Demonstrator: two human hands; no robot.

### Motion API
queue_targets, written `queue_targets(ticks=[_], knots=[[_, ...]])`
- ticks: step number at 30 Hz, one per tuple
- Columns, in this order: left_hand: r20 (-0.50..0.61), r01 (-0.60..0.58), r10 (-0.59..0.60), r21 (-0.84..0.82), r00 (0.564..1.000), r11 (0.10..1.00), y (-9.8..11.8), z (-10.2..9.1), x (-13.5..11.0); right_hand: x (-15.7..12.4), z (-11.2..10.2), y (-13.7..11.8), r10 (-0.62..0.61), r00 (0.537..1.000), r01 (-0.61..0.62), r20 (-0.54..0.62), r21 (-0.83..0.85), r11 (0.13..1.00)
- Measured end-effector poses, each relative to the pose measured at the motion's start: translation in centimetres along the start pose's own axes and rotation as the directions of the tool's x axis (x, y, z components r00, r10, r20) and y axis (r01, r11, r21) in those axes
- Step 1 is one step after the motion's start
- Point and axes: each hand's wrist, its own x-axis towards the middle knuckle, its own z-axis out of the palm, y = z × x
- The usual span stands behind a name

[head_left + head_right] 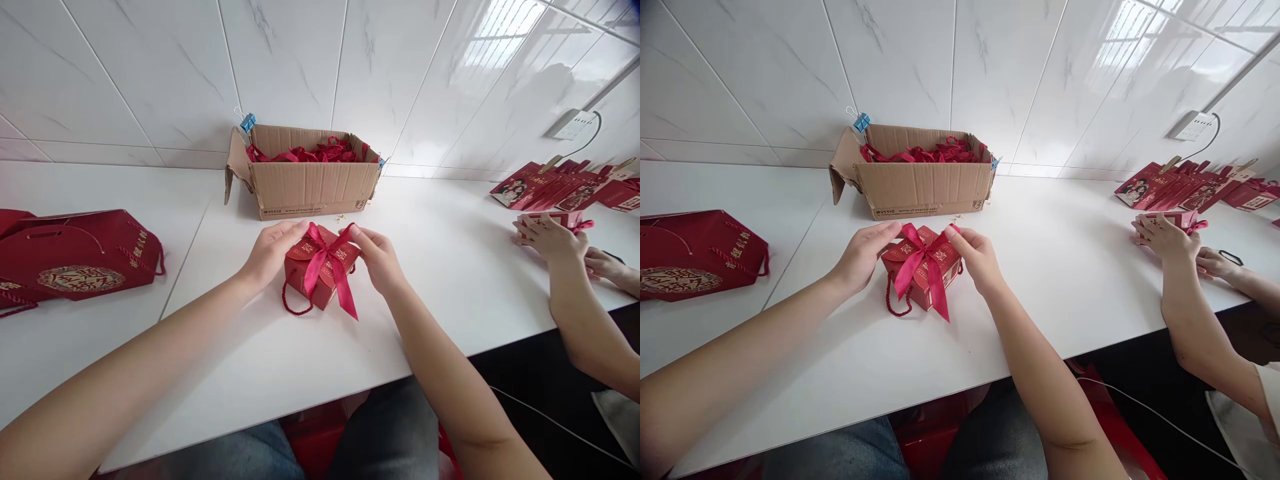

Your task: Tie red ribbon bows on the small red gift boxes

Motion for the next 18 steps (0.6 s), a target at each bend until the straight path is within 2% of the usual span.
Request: queue_targets(ticks=[3,8,11,15,18], knots=[[-0.005,0.017,-0.017,0.026,1.000,1.000,0.57,0.27,-0.15,-0.25,0.24,-0.02,0.023,0.999,-0.023,0.040,-0.002,1.000],[-0.004,-0.022,0.022,-0.012,1.000,1.000,0.34,-0.31,0.33,-0.04,0.23,0.27,0.007,1.000,-0.008,0.019,0.065,0.998],[-0.010,0.014,-0.014,-0.002,1.000,1.000,0.31,-0.52,0.59,0.22,0.17,0.55,-0.009,1.000,0.009,0.000,0.065,0.998],[-0.038,0.053,-0.052,0.031,0.998,0.998,0.57,-0.16,0.53,0.42,-0.25,0.92,-0.140,0.978,0.142,-0.157,0.003,0.990],[-0.020,0.016,-0.015,0.060,1.000,0.998,0.62,-0.07,0.44,0.07,-0.54,0.91,-0.325,0.913,0.284,-0.247,-0.188,0.940]])
